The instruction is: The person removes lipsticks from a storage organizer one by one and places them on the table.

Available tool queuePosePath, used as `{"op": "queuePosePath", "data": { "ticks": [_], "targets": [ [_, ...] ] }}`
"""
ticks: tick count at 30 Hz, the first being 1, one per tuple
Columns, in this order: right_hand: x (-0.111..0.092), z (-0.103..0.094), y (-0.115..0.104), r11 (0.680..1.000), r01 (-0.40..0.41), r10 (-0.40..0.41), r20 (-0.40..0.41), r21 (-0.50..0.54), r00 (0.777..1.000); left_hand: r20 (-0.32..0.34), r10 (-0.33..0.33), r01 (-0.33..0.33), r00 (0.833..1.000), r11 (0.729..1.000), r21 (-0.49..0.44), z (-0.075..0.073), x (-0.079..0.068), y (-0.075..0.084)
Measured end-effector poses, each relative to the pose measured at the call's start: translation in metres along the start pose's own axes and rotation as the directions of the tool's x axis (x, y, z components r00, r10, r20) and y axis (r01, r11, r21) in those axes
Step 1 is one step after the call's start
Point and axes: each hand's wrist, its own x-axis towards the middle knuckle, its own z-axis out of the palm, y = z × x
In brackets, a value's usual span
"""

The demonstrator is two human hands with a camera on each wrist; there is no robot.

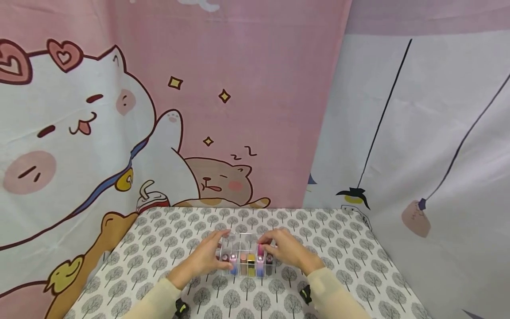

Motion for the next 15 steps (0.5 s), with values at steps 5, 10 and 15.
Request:
{"op": "queuePosePath", "data": {
  "ticks": [5,10,15],
  "targets": [
    [-0.0023,0.0005,-0.0013,1.0,0.008,-0.009,-0.033,-0.029,0.999,-0.001,0.003,-0.003,1.0,1.0,-0.008,0.0016,-0.0003,-0.0011],
    [-0.0026,-0.0004,-0.0028,0.999,0.026,-0.029,-0.067,-0.046,0.997,-0.005,0.005,-0.005,1.0,1.0,-0.002,0.0009,-0.0003,-0.0013],
    [-0.0027,-0.0034,-0.0054,0.998,0.034,-0.039,-0.096,-0.049,0.995,-0.001,0.0,0.0,1.0,1.0,-0.012,0.0004,0.0005,-0.0015]
  ]
}}
